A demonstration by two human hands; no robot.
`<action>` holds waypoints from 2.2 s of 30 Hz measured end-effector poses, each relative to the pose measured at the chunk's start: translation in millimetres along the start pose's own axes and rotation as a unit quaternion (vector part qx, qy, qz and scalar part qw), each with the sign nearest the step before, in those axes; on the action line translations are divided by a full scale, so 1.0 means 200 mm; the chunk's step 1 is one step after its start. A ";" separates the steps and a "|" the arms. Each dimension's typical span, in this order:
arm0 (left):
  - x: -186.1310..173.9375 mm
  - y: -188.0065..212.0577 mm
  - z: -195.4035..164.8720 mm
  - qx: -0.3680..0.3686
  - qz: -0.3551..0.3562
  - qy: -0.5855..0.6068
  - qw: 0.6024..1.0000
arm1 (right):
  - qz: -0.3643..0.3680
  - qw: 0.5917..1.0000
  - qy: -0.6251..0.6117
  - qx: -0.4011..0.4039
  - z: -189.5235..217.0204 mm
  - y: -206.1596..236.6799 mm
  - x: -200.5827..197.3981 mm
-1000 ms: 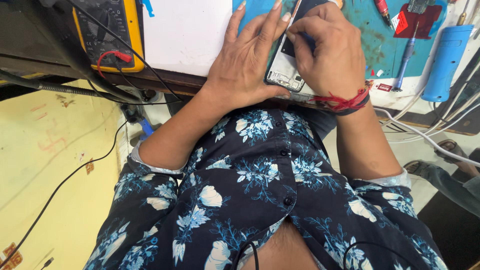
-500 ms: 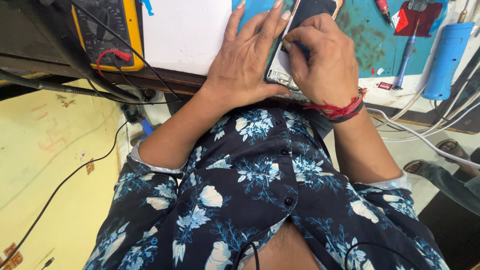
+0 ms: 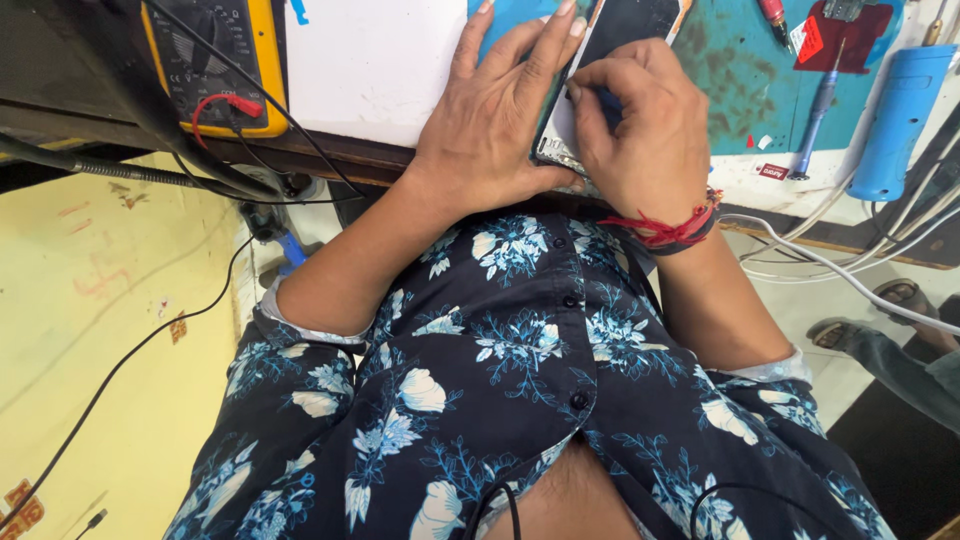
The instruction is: The person disassembles a mobile phone at a repair workbench. They use a screwdriver to remove screws from the phone's back cover, pry at the casing with a blue tool, separate the cover from the body, and wipe the phone's screen and frame with a cloth while handling small components.
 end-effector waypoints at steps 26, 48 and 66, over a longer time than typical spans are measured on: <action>0.03 0.02 0.02 0.001 -0.008 -0.041 0.999 | 0.128 0.991 0.012 -0.047 0.16 0.07 0.05; -0.10 0.04 -0.13 0.056 -0.098 0.150 0.982 | -0.030 0.992 -0.117 -0.040 -0.03 0.25 -0.16; 0.00 -0.09 -0.22 -0.056 -0.072 -0.125 0.988 | -0.180 0.971 0.156 -0.027 -0.33 0.00 -0.35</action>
Point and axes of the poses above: each hand's wrist, its own y-axis away from the middle knuckle, its own x-axis out of the palm, z = x × y, the point moved 9 cm from there along -y, towards the middle knuckle, and after that the axes turned 2 degrees about y, right-handed, at the moved point
